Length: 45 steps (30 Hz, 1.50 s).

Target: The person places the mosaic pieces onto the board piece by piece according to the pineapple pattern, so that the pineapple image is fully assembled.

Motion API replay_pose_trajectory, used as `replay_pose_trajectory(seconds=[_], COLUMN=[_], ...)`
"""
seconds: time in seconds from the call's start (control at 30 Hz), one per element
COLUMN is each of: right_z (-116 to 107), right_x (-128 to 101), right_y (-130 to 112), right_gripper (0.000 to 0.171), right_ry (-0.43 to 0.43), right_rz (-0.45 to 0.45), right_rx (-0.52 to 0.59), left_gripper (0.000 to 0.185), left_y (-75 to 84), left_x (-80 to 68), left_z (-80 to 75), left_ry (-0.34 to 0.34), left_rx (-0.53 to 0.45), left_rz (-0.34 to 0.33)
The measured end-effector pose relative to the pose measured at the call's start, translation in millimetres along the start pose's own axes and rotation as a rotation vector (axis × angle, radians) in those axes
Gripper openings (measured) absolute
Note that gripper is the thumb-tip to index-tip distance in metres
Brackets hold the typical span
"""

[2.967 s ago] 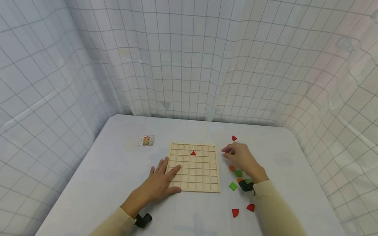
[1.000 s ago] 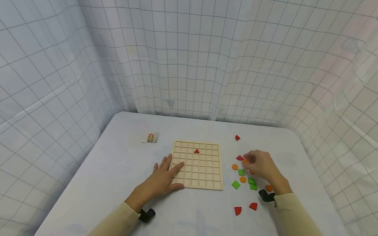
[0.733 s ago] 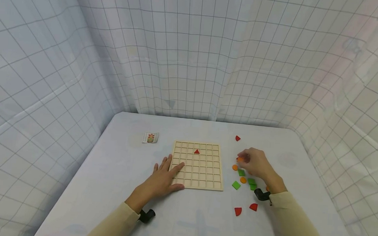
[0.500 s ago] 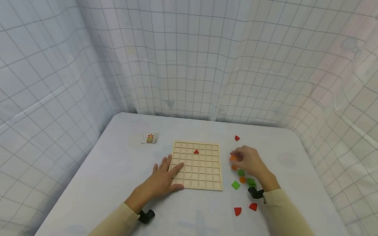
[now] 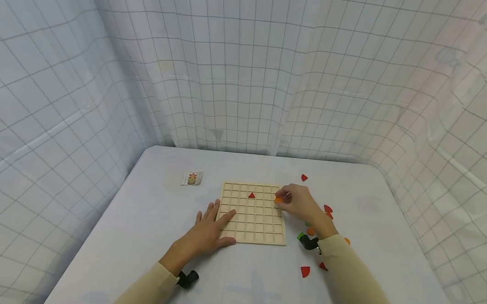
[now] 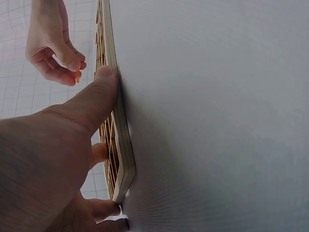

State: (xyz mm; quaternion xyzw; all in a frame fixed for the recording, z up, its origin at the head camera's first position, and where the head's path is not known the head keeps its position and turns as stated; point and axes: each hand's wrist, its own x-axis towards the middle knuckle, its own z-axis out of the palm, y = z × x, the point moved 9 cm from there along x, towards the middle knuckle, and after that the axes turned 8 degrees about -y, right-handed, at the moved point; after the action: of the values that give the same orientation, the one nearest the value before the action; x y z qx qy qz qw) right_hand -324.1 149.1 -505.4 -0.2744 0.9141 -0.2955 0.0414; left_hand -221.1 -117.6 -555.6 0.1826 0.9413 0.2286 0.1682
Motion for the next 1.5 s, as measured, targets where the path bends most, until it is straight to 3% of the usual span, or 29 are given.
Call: replay_pose_trajectory(seconds=[0.2, 0.47, 0.8, 0.97, 1.17, 1.33, 1.5], right_z=[13.8, 31.7, 48.2, 56.4, 69.6, 62.6, 70.0], right_x=[16.0, 33.9, 47.7, 53.7, 61.5, 56.6, 60.4], right_y=[-9.4, -28.9, -38.2, -30.3, -14.7, -31.6, -22.9], right_gripper=[0.011, 0.008, 0.004, 0.005, 0.009, 0.007, 0.006], right_ry=[-0.003, -0.029, -0.074, -0.077, -0.012, -0.024, -0.038], right_rz=[-0.037, -0.113, -0.127, -0.162, -0.296, -0.292, -0.252], right_rx=[0.032, -0.012, -0.063, -0.063, -0.037, -0.027, -0.021], left_gripper=[0.091, 0.091, 0.092, 0.093, 0.088, 0.090, 0.091], left_y=[0.5, 1.5, -7.3, -15.1, 0.0, 2.8, 0.9], left_x=[-0.2, 1.5, 7.4, 11.9, 2.5, 0.6, 1.6], left_z=[-0.4, -2.3, 3.6, 8.2, -1.8, -3.2, -2.6], left_ry=[-0.001, -0.001, 0.065, 0.057, 0.025, -0.004, -0.005], left_rx=[-0.003, 0.002, -0.007, -0.007, 0.004, 0.015, 0.006], left_rz=[0.002, 0.000, 0.091, 0.063, 0.050, 0.009, 0.006])
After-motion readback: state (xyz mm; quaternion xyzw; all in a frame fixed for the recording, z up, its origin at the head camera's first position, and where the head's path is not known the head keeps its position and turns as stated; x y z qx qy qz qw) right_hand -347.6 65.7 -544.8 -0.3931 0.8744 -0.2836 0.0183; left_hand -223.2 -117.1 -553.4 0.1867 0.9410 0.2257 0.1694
